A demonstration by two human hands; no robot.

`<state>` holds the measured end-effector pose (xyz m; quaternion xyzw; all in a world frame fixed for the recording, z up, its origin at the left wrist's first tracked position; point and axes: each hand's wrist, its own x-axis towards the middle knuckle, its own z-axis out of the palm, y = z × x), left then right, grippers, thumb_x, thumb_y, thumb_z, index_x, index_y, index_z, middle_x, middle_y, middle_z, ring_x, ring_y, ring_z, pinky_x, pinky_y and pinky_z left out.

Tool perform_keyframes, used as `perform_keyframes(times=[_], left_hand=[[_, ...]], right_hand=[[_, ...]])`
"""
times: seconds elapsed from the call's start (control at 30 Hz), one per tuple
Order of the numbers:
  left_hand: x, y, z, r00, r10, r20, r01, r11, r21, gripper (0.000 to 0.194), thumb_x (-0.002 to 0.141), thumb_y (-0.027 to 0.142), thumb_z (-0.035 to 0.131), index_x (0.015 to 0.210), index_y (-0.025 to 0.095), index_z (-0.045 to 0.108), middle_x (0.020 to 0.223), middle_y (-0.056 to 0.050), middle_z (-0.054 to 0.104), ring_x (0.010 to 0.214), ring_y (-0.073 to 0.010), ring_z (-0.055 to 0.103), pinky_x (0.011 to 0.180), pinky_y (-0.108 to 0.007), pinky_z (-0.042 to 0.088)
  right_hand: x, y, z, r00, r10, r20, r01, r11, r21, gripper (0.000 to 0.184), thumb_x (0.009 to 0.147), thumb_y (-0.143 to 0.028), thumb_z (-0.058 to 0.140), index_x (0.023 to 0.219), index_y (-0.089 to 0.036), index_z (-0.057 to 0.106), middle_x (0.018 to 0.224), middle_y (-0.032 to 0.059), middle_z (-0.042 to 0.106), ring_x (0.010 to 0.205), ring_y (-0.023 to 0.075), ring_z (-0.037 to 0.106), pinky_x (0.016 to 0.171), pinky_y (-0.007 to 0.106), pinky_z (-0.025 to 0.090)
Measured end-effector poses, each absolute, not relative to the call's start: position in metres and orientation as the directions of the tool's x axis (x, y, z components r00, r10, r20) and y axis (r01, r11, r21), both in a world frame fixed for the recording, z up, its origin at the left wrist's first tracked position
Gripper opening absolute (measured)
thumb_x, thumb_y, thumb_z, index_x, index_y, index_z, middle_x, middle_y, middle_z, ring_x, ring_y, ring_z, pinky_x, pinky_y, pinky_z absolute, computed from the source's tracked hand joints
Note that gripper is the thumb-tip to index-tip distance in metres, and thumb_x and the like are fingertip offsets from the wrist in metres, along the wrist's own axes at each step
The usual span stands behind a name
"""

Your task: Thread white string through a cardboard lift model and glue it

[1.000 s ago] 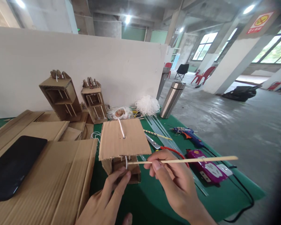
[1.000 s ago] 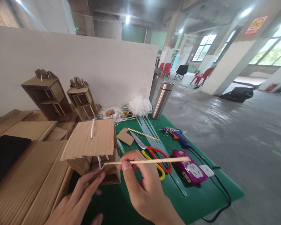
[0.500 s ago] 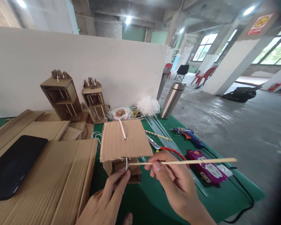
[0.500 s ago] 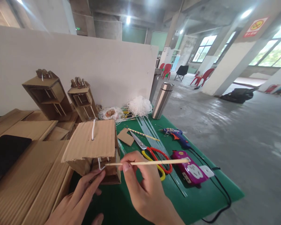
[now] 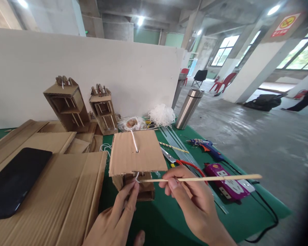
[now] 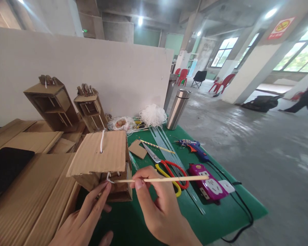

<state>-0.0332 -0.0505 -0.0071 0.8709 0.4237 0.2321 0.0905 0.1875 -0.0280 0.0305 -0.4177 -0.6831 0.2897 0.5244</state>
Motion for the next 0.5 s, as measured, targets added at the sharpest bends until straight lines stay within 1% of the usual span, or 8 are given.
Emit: perform_keyframes(times=[0.13, 0.33, 0.4, 0.5], left_hand=[[-0.0328, -0.0494, -0.0068, 0.553, 0.778, 0.3, 0.678, -0.628, 0.381, 0.102, 0.078, 0.01, 0.048, 0.157, 0.029, -0.013, 0.155, -0.014, 0.04, 0.092, -0.0162, 0.074, 0.079, -0.025, 0.063], [-0.0304, -0.0492, -0.0066, 0.555, 0.783, 0.282, 0.674, -0.622, 0.398, 0.105, 0.077, 0.008, 0.05, 0.156, 0.03, -0.016, 0.16, -0.015, 0.032, 0.092, -0.016, 0.074, 0.079, -0.025, 0.063], [-0.0299, -0.049, -0.006, 0.55, 0.788, 0.276, 0.681, -0.615, 0.398, 0.105, 0.077, 0.008, 0.05, 0.156, 0.031, -0.015, 0.16, -0.014, 0.032, 0.094, -0.0166, 0.074, 0.081, -0.026, 0.062], [-0.0299, -0.0483, -0.0051, 0.55, 0.792, 0.265, 0.687, -0.61, 0.396, 0.105, 0.077, 0.009, 0.051, 0.156, 0.032, -0.014, 0.157, -0.013, 0.037, 0.095, -0.0168, 0.073, 0.083, -0.027, 0.062]], right_hand=[[0.1878, -0.0285, 0.0285, -0.068, 0.865, 0.496, 0.277, 0.494, -0.824, 0.019, 0.102, -0.027, 0.045, 0.094, -0.022, 0.061, 0.08, 0.002, 0.064, 0.063, 0.013, 0.057, 0.054, 0.024, 0.045], [0.1869, -0.0286, 0.0288, -0.093, 0.859, 0.503, 0.252, 0.509, -0.823, 0.018, 0.103, -0.026, 0.044, 0.096, -0.023, 0.061, 0.08, 0.0011, 0.064, 0.065, 0.0127, 0.058, 0.058, 0.023, 0.047], [0.1874, -0.0292, 0.0295, -0.096, 0.857, 0.506, 0.244, 0.513, -0.823, 0.019, 0.103, -0.025, 0.044, 0.095, -0.023, 0.061, 0.079, 0.0013, 0.064, 0.065, 0.0127, 0.059, 0.058, 0.023, 0.048], [0.1885, -0.0318, 0.0303, -0.111, 0.858, 0.502, 0.242, 0.513, -0.823, 0.019, 0.102, -0.024, 0.044, 0.096, -0.023, 0.062, 0.081, 0.0023, 0.064, 0.067, 0.0132, 0.06, 0.059, 0.023, 0.049]])
